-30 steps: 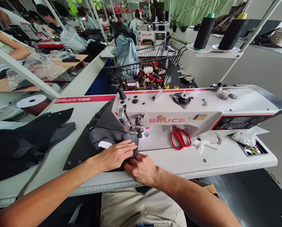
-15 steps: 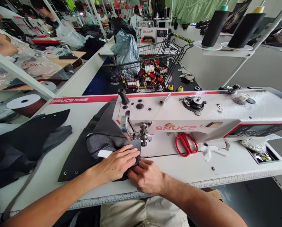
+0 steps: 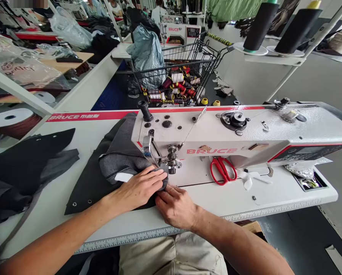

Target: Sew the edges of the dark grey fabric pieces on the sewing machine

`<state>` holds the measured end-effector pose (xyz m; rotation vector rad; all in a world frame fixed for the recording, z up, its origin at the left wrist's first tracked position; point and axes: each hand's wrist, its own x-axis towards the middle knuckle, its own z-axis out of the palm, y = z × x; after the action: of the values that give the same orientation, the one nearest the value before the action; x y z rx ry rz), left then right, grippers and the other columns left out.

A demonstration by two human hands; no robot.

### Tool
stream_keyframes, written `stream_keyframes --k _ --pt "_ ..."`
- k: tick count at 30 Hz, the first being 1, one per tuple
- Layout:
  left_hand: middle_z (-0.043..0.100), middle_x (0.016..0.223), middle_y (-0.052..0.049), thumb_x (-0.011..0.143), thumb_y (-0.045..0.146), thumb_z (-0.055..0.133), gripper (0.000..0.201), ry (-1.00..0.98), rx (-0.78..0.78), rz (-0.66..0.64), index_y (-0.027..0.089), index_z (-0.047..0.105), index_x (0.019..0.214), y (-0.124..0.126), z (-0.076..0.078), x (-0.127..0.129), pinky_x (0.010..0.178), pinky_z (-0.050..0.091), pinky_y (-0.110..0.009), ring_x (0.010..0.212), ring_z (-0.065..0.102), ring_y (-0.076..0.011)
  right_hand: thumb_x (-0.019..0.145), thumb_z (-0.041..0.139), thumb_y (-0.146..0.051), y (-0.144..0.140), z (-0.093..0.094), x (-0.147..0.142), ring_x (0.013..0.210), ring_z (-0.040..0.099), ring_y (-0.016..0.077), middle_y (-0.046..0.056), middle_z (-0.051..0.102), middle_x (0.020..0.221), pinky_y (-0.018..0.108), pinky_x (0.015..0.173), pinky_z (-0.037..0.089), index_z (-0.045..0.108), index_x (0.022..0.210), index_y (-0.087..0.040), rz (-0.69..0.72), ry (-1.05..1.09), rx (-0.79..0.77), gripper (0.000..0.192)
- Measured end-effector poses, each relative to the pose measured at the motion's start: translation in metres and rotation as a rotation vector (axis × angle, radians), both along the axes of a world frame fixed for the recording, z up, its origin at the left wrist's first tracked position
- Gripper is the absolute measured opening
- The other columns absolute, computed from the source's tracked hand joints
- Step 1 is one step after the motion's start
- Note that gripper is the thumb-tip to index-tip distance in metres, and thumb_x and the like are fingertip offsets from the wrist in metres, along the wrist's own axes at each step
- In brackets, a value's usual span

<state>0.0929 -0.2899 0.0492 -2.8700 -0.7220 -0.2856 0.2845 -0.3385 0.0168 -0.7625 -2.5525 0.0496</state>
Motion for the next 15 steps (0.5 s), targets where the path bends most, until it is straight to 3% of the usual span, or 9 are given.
stream_keyframes --k 6,15 --pt "0.064 0.113 -0.009 0.093 0.012 0.043 0.023 0.018 -0.003 0.138 0.014 0.060 0.109 -0.015 0.009 0.006 0.092 0.043 -0.037 0.105 0.056 -0.0218 0.093 0.046 -0.012 -0.001 0.001 0.001 0.100 0.056 0.0223 0.009 0.067 0.095 0.032 0.078 0.048 0.061 0.095 -0.015 -0.028 -0.001 0.017 0.016" --pt "0.061 0.089 -0.008 0.087 0.011 0.052 0.010 0.143 0.006 0.192 0.014 0.061 0.088 -0.022 0.018 0.008 0.077 0.043 -0.037 0.089 0.053 -0.0238 0.093 0.048 -0.015 -0.001 -0.005 0.003 0.098 0.055 0.0227 0.008 0.066 0.095 0.033 0.074 0.045 0.061 0.091 -0.016 -0.040 -0.012 0.003 0.013"
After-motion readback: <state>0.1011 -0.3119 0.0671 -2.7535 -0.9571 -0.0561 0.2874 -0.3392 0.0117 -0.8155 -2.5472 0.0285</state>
